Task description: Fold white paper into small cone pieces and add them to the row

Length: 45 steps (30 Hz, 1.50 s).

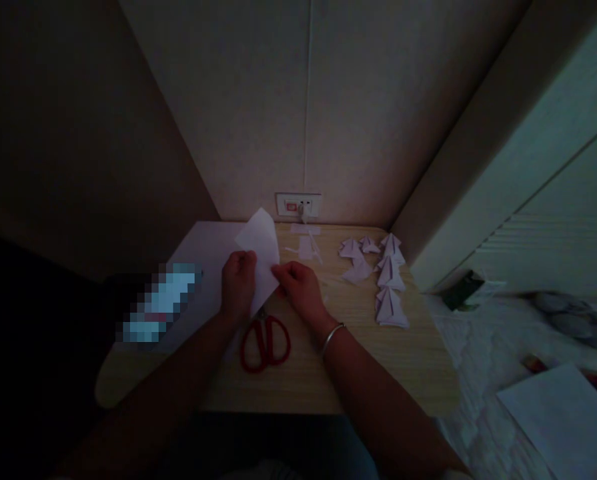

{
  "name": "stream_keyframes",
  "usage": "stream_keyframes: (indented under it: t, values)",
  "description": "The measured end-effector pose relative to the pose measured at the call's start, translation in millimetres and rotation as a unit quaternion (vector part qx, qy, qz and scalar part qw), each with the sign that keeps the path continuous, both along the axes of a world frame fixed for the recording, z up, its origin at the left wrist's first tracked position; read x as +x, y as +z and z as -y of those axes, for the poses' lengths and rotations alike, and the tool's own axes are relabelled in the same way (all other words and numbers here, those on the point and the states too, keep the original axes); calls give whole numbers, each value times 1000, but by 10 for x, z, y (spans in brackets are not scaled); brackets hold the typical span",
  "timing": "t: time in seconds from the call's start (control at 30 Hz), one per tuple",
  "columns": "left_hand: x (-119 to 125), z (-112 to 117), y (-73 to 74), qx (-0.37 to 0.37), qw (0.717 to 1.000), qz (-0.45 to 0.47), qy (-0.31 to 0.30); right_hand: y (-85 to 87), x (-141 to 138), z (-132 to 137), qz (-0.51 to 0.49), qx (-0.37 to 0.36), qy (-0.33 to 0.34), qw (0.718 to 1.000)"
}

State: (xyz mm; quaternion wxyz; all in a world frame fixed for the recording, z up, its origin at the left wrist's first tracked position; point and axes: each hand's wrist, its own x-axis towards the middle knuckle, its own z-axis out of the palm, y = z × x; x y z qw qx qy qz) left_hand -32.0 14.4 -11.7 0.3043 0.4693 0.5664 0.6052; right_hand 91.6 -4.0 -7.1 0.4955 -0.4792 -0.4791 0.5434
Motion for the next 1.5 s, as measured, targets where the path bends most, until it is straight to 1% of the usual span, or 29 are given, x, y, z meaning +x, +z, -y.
stream_keyframes:
  t: [0.1,0.17,0.27,0.4,0.47,0.53,0.6,0.67,0.8,0.87,0.93,1.0,1.03,1.1,1.17,1.23,1.33,1.4,1.5]
  values:
    - [-12,-23,-31,-3,1000,8,2,-11,-5,-8,15,7,7,1000]
    - [-24,-32,-31,-3,1000,2,13,-13,-11,-14,-3,-4,32,999]
    - [-39,-26,9,-5,1000,-10,23,1,-10,-14,-32,-32,61,997]
    - [-52,-4,77,14,998,-51,39,30,8,-4,-46,-44,62,996]
    - [-59,-3,89,25,996,-68,48,36,12,-3,-46,-39,65,996]
    - [-59,-9,82,27,996,-64,49,39,11,-5,-36,-38,58,997]
    - [-51,-17,64,26,998,-33,38,42,12,-10,-28,-46,43,998]
    - [-34,-18,46,20,999,21,17,43,19,-17,-24,-55,31,998]
    - [-9,2,48,-14,988,134,-72,23,42,-34,-31,-53,25,998]
    - [-12,12,71,-18,981,167,-100,10,52,-46,-36,-54,27,998]
    - [-30,15,104,-7,979,175,-106,8,65,-57,-29,-49,29,998]
    - [-58,18,139,14,983,148,-106,25,81,-66,-17,-24,32,999]
    - [-74,23,155,28,986,122,-106,40,92,-68,-13,1,35,999]
    - [-110,41,180,67,989,50,-123,82,120,-67,-7,72,33,997]
    - [-146,71,196,130,978,-29,-158,131,157,-53,8,157,14,987]
    - [-179,104,209,211,953,-118,-185,181,199,-28,30,237,-9,971]
    - [-219,138,242,317,900,-233,-187,241,261,23,57,327,-13,943]
    - [-238,144,269,353,875,-278,-179,266,292,54,77,360,-2,930]
    - [-260,143,302,373,856,-321,-157,281,321,81,107,385,11,917]
